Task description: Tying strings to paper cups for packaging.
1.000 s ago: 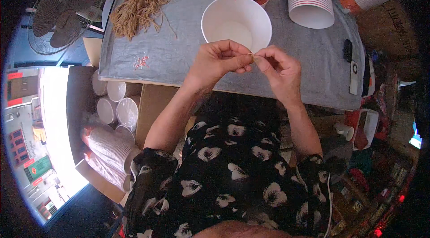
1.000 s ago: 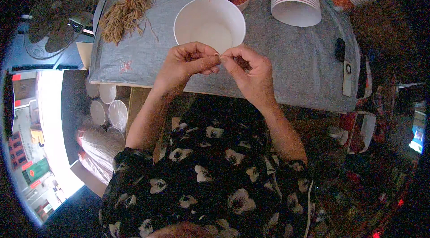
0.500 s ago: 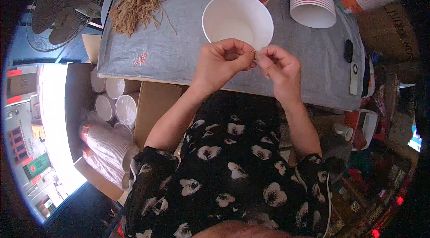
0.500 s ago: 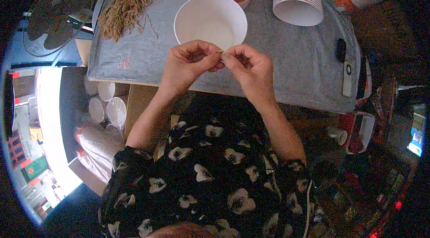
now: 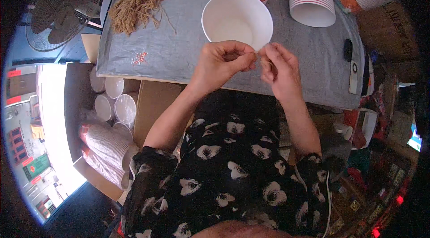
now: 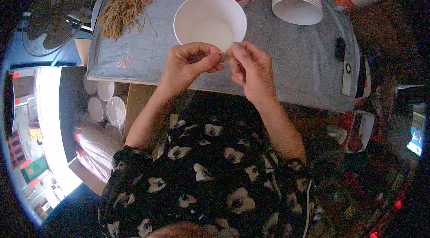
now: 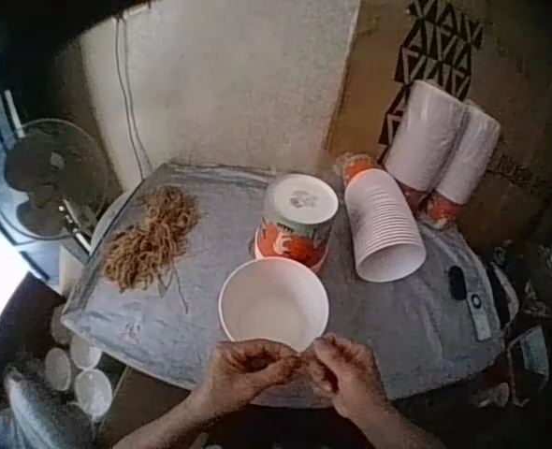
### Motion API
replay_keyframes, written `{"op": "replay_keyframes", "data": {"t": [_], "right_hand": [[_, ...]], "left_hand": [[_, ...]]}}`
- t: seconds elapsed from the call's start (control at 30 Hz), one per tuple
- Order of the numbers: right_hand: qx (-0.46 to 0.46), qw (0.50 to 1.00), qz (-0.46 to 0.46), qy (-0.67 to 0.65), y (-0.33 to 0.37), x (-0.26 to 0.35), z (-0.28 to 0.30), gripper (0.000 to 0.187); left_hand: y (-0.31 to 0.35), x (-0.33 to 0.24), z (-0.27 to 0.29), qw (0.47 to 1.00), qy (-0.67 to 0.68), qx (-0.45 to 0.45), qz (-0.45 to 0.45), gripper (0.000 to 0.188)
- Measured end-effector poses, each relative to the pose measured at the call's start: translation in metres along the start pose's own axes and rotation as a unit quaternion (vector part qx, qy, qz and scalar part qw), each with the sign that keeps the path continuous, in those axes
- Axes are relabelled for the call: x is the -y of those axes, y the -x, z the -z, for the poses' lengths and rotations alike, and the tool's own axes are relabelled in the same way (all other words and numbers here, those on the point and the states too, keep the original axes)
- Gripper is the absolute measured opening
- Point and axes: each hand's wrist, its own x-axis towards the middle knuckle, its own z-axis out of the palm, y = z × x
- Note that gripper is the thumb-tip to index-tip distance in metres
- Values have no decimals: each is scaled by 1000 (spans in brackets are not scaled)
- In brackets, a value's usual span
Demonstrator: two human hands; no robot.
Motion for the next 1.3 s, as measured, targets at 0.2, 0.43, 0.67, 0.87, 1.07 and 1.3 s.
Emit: {"op": "replay_keyframes", "data": {"t": [0.2, 0.43, 0.67, 0.87, 1.07, 1.3], "right_hand": [[25, 995, -3, 92, -2, 2, 0, 20], [61, 990, 14, 130, -1, 2, 7, 18], [78, 966, 67, 237, 2, 10, 2, 12], [64, 982, 55, 166, 1, 1, 0, 10], [78, 995, 12, 60, 0, -3, 8, 16], [68, 990, 23, 121, -1, 2, 6, 21]], "left_hand": [[0, 11, 3, 999, 26, 27, -23, 14], [0, 6, 1, 998, 67, 6, -15, 10], [1, 6, 3, 998, 55, 15, -22, 9], [2, 10, 1, 995, 85, 32, -40, 11], [0, 12, 2, 995, 95, 22, -32, 11], [-1, 12, 6, 995, 97, 33, -14, 11]]}}
